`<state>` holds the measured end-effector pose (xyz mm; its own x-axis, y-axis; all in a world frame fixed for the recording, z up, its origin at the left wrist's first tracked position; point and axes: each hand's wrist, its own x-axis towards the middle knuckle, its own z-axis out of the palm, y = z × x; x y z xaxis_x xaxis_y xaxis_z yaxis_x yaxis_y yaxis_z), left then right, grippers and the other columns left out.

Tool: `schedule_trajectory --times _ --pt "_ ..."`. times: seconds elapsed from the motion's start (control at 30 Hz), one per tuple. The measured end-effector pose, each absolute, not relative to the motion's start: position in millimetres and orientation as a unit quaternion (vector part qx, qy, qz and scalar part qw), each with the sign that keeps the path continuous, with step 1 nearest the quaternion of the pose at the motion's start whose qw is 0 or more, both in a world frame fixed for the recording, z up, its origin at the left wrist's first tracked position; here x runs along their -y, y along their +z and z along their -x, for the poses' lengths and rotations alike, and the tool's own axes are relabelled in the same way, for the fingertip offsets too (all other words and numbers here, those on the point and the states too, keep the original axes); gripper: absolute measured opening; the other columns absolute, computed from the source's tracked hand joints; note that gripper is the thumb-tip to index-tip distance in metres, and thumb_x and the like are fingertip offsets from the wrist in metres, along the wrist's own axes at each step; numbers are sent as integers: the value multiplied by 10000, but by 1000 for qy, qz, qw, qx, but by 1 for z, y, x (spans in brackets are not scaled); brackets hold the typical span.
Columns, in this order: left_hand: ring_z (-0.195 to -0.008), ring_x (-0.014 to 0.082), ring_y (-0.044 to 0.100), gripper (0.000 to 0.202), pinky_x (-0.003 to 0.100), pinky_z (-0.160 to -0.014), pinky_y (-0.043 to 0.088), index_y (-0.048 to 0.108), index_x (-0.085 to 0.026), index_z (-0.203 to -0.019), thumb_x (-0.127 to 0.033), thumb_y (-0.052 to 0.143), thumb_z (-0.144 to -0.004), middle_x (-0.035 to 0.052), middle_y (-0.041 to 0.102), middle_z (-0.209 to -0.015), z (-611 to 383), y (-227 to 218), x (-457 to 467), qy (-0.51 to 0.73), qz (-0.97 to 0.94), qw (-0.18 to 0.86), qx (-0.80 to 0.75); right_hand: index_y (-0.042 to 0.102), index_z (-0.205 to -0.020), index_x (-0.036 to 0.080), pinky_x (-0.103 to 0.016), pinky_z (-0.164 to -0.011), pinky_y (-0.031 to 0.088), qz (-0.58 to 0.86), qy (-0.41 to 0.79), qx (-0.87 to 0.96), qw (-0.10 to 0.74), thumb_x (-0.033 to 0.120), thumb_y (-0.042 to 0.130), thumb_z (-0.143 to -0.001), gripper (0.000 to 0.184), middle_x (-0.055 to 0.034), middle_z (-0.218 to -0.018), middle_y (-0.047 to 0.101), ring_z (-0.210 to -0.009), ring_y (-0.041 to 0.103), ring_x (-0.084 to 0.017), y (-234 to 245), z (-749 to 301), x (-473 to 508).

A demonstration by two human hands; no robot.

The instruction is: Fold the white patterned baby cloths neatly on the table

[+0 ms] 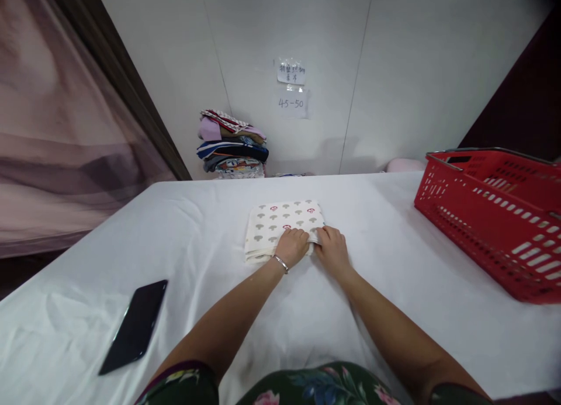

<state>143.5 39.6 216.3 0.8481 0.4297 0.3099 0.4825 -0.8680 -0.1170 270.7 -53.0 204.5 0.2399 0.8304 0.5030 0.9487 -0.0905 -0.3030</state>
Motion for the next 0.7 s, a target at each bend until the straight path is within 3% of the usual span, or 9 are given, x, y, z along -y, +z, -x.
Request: schedule_trajectory --times 0.3,0.47,0.7 --pt "-838 210 513 96 358 -745 361 531 -172 -865 -182 447 -821 64 570 -846 -142 228 -32 -110 962 76 240 539 -861 170 -300 -724 326 691 -136 640 307 83 450 -765 157 -57 -860 563 -818 455 -191 191 -280 52" --pt "-889 212 497 222 370 -784 365 491 -188 -995 -137 477 -779 57 555 -931 -145 232 -29 -126 957 58 253 531 -907 171 -299 -745 344 671 -126 657 318 89 430 -768 190 -61 -880 571 -846 473 -192 189 -284 55" --pt "-870 213 499 95 365 -767 371 510 -177 -879 -155 482 -791 62 553 -895 -147 227 -30 -107 958 56 260 550 -949 155 -312 -750 357 669 -129 666 304 59 408 -741 269 -80 -896 580 -837 475 -204 191 -280 56"
